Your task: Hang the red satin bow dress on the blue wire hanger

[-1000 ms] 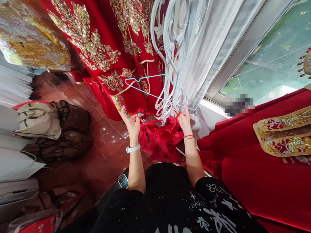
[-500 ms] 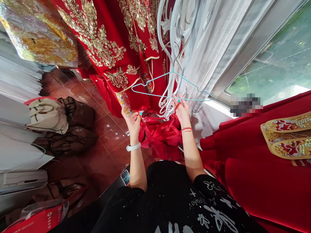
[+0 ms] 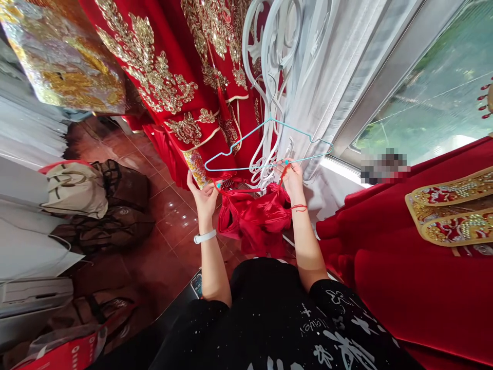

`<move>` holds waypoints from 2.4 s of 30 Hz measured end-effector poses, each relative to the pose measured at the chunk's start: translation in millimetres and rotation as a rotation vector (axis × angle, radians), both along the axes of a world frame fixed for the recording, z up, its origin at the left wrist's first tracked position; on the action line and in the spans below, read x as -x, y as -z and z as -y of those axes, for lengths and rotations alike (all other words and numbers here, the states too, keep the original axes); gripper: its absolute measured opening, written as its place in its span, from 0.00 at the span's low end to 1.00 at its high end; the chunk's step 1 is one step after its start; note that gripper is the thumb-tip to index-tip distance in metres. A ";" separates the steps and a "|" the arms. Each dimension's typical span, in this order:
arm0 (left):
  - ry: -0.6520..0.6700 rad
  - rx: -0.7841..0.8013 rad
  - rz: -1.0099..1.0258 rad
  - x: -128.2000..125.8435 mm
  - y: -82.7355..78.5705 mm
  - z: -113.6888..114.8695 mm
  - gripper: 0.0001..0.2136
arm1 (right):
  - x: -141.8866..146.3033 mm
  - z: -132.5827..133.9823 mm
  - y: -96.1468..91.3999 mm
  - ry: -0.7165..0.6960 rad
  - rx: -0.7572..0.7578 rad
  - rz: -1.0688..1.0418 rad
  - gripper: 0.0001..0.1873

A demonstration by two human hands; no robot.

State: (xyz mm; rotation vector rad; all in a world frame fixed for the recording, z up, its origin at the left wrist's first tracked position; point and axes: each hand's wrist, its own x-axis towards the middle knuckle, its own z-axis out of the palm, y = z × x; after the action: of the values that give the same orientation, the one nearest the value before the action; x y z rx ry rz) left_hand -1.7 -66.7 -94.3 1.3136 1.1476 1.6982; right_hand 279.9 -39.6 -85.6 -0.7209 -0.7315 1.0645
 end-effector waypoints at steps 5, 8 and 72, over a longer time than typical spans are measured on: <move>0.064 -0.034 0.019 14.5 0.5 -10.8 0.59 | -8.5 -4.3 -0.2 -0.002 0.014 0.067 0.09; 0.098 -0.053 0.049 19.7 -5.1 -21.0 0.62 | -14.1 -5.7 -0.6 -0.003 0.027 0.101 0.10; 0.440 -0.083 -0.959 -14.4 -119.0 -68.7 0.11 | -3.2 3.0 -11.8 -0.072 0.153 0.058 0.08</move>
State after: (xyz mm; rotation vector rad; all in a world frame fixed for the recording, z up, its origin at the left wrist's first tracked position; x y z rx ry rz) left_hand 12.7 2.0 24.7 2.3390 1.1318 0.7719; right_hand 283.1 -42.6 -73.8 -0.8643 -0.7353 1.1782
